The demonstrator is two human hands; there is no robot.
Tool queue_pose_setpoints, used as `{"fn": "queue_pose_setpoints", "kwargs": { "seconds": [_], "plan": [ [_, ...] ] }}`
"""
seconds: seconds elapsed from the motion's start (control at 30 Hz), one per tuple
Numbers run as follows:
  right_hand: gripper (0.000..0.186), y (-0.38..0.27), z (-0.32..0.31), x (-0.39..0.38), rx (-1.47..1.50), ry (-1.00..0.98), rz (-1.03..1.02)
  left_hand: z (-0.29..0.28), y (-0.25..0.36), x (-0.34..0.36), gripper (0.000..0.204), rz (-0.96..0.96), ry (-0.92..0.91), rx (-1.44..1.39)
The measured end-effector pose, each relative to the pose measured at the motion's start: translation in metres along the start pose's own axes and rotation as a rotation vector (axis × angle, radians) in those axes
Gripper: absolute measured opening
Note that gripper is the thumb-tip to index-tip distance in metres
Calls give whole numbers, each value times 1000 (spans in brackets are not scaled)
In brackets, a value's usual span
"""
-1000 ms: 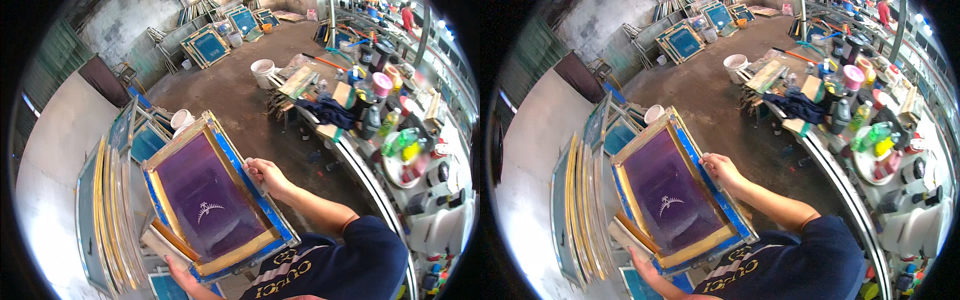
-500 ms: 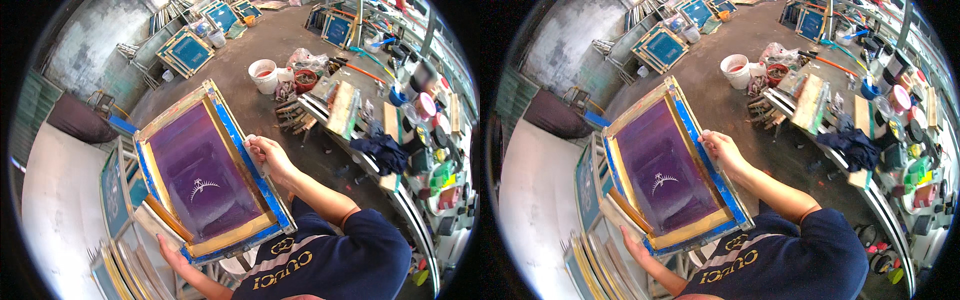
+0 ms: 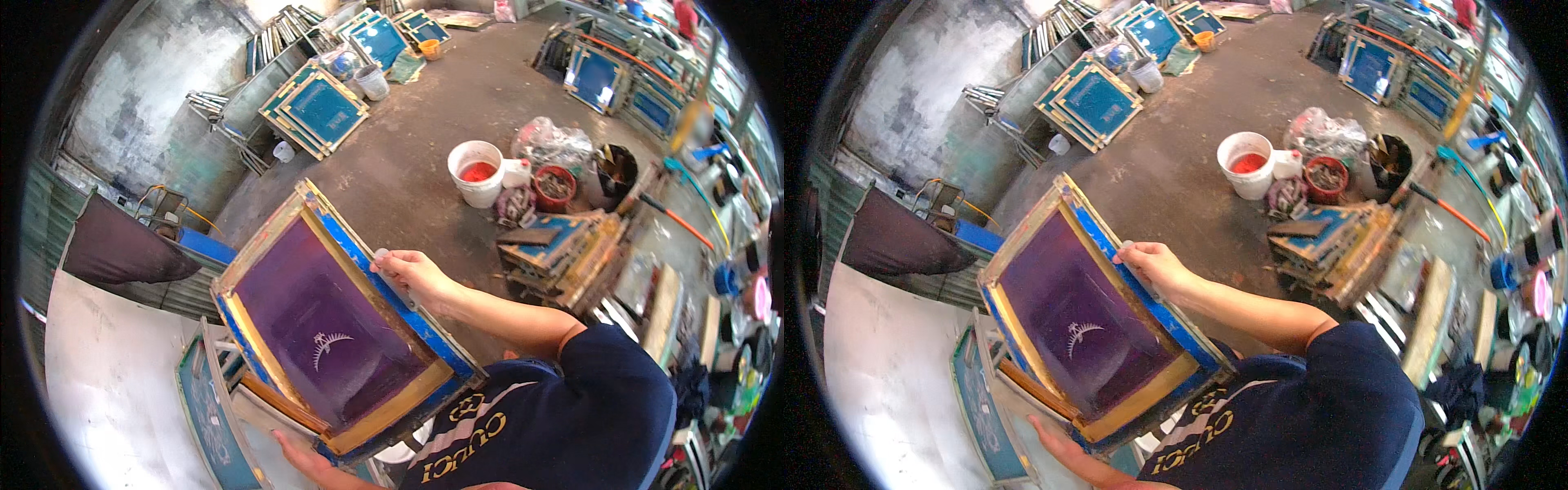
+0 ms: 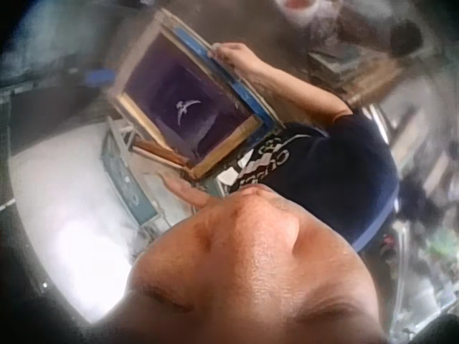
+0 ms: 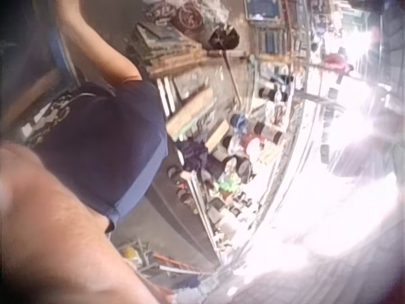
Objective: The person uses a squeegee to pull purple ink across a screen-printing frame placed over a garment on a conveyor. They repeatedly lift the frame, wipe the screen, and reapply ink to continue printing.
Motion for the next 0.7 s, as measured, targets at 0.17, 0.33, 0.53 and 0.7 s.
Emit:
{"fn": "queue_pose_setpoints", "kwargs": {
  "seconds": [0.17,0.33,0.53,0.7],
  "plan": [
    [23,-10,0,135,-98,34,4,92,5,104,82,81,-235,15],
    [21,-57,-4,277,-92,69,-54,245,28,225,79,69,-109,75],
    [15,-101,-58,387,200,225,-230,420,50,349,88,50,-344,113],
    [22,-109,-98,501,33,417,-220,514,12,476,99,957,-829,244]
  ]
}}
Point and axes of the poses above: each hand's wrist, its own x-axis towards the middle knuckle, its own z-axis out of the palm, y = z × x, the point moved 2 cm from there along x, towards the middle knuckle, and after that the axes turned 3 degrees about -z, right-handed, at the moved point
